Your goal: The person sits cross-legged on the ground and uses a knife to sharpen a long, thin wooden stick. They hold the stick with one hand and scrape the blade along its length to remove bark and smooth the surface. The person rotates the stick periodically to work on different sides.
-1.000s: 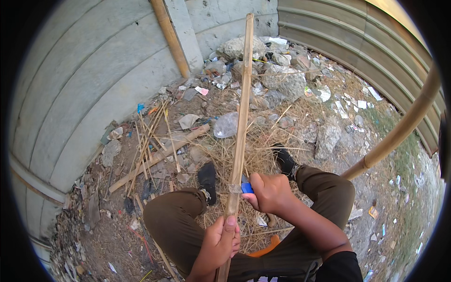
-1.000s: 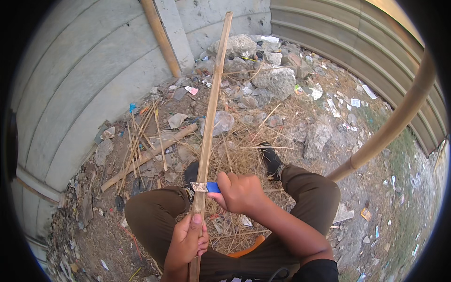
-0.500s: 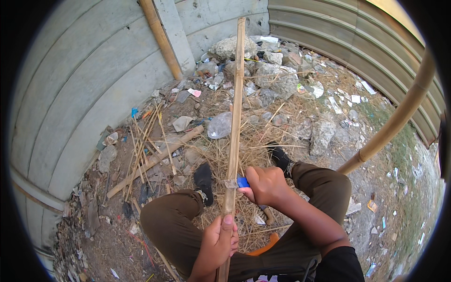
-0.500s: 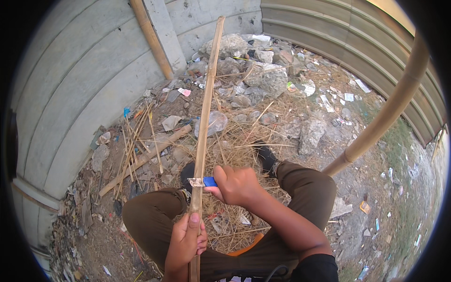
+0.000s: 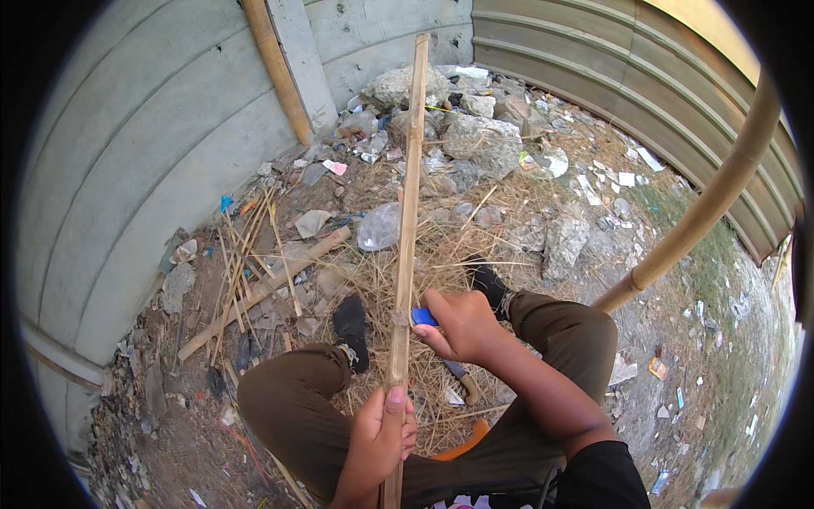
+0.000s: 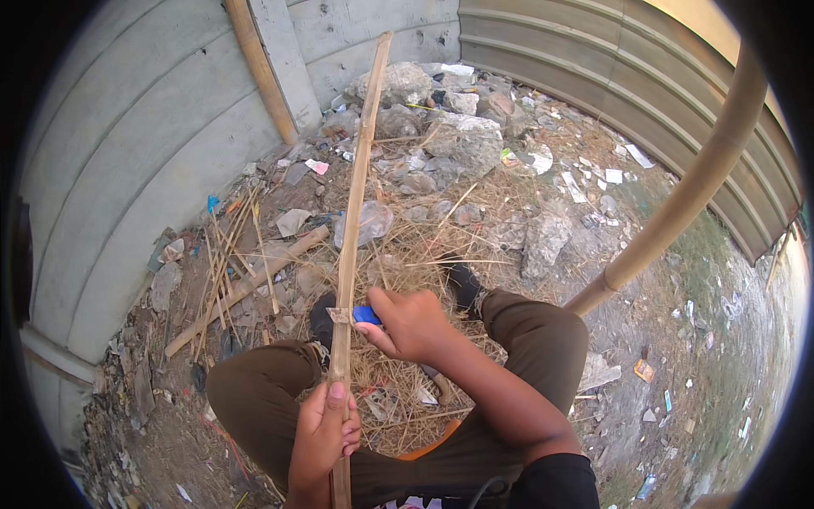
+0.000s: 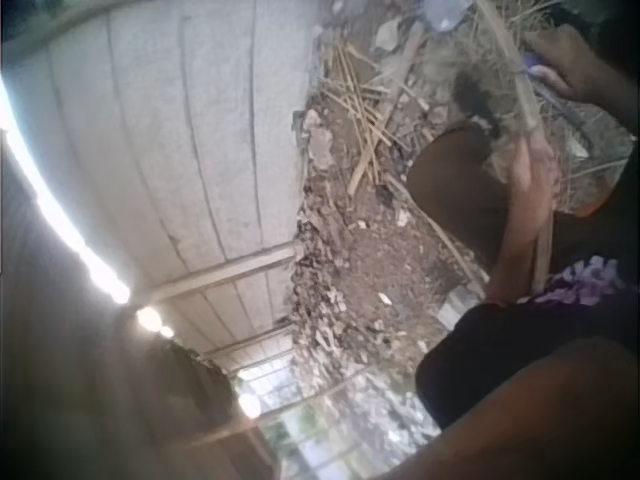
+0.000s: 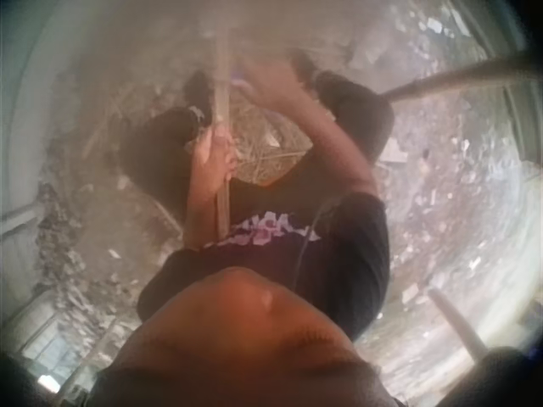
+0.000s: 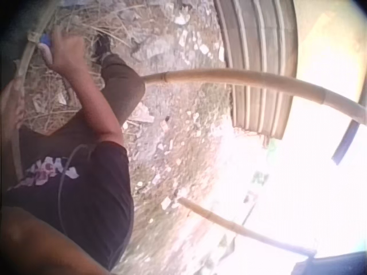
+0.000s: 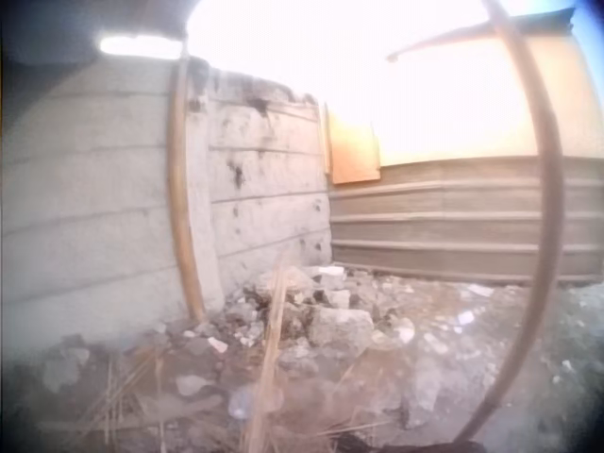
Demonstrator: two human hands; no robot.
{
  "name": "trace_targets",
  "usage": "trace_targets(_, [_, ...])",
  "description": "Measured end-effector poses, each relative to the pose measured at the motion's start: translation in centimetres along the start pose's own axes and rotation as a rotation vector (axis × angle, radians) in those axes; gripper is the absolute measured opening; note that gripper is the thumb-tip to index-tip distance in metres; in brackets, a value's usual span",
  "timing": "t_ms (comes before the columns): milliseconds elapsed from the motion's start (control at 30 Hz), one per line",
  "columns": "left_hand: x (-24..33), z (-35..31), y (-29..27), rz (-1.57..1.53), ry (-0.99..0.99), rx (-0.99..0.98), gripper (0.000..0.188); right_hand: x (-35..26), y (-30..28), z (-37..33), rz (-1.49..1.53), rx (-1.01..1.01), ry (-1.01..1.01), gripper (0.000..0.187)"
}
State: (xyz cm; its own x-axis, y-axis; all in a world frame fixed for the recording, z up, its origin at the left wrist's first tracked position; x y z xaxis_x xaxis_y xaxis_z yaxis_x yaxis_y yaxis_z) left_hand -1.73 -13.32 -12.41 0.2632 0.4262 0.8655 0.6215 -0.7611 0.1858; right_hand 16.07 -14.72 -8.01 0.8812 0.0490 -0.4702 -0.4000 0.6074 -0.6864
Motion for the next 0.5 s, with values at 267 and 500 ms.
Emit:
trace_targets(267, [-1.3, 2.1, -0.4, 0.175, 0.091, 0.072, 0.038, 5.8, 6.5, -1.5, 0.281, -0.102, 0.575, 0.024])
trace_targets(500, [-1.6, 3.2, -2.2, 0.207, 0.06, 0.203, 0.035, 6.2, 8.4, -0.1, 0.292, 0.004, 0.607, 0.017])
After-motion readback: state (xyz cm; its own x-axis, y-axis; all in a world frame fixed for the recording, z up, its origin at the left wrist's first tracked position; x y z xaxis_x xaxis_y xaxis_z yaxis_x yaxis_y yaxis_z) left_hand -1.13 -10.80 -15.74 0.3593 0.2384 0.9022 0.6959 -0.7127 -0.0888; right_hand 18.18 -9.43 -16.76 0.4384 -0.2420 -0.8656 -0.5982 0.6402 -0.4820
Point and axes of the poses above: each hand's wrist, its own z-axis towards the middle knuckle, its own y-axis out of the palm, x = y × z, the point moved 10 cm from there along z, towards the middle knuckle, and after that the axes turned 1 degree about -x, right-handed, at the moved point
